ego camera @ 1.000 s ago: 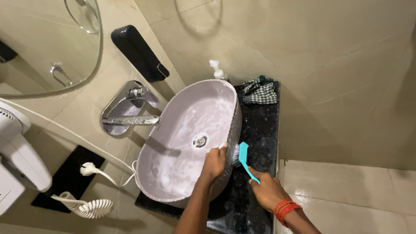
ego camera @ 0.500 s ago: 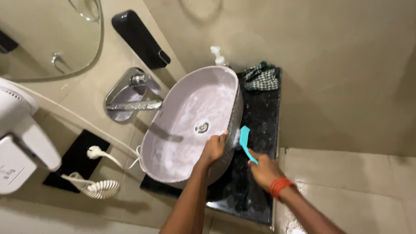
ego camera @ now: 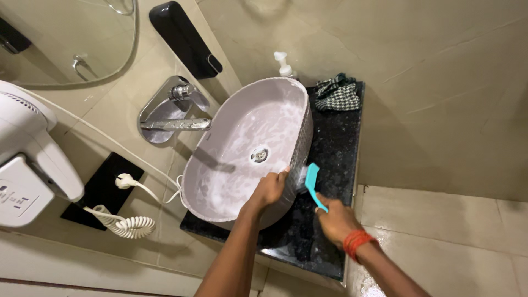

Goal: The person scrubs the interior and exterior surfaces of a bathroom sink using a blue scrub brush and soapy water. They systematically clean the basin, faucet, and surrounding countertop area.

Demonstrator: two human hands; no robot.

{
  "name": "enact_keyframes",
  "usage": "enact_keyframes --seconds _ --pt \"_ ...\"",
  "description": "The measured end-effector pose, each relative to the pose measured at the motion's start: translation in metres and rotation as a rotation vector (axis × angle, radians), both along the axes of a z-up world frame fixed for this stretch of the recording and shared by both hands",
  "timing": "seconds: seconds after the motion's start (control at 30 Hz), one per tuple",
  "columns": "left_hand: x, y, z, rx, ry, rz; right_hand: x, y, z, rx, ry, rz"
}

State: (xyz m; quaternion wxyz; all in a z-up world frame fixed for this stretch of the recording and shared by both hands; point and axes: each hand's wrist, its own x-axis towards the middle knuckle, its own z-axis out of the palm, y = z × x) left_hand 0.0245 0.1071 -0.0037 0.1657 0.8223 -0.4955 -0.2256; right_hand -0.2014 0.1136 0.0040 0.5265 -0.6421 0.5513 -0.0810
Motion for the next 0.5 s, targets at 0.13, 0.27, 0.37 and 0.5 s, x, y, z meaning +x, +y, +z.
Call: enact_keyframes --seconds 0.13,0.27,0.37,0.5 --pt "-0.008 0.004 -0.006 -0.097 -0.13 -0.048 -0.003 0.012 -0.008 -0.03 -0.004 0.039" --pt "-0.004 0.008 -0.021 -0.176 -0.271 -0.155 0.0 0.004 -0.01 -0.064 -0.011 0.04" --pt "0.005 0.002 -0.035 -0.181 -0.292 -0.103 -0.002 0.011 -0.01 -0.084 0.023 0.057" --pt "0.006 0.005 -0.042 -0.193 -0.425 -0.241 0.0 0.017 -0.006 -0.009 0.032 0.048"
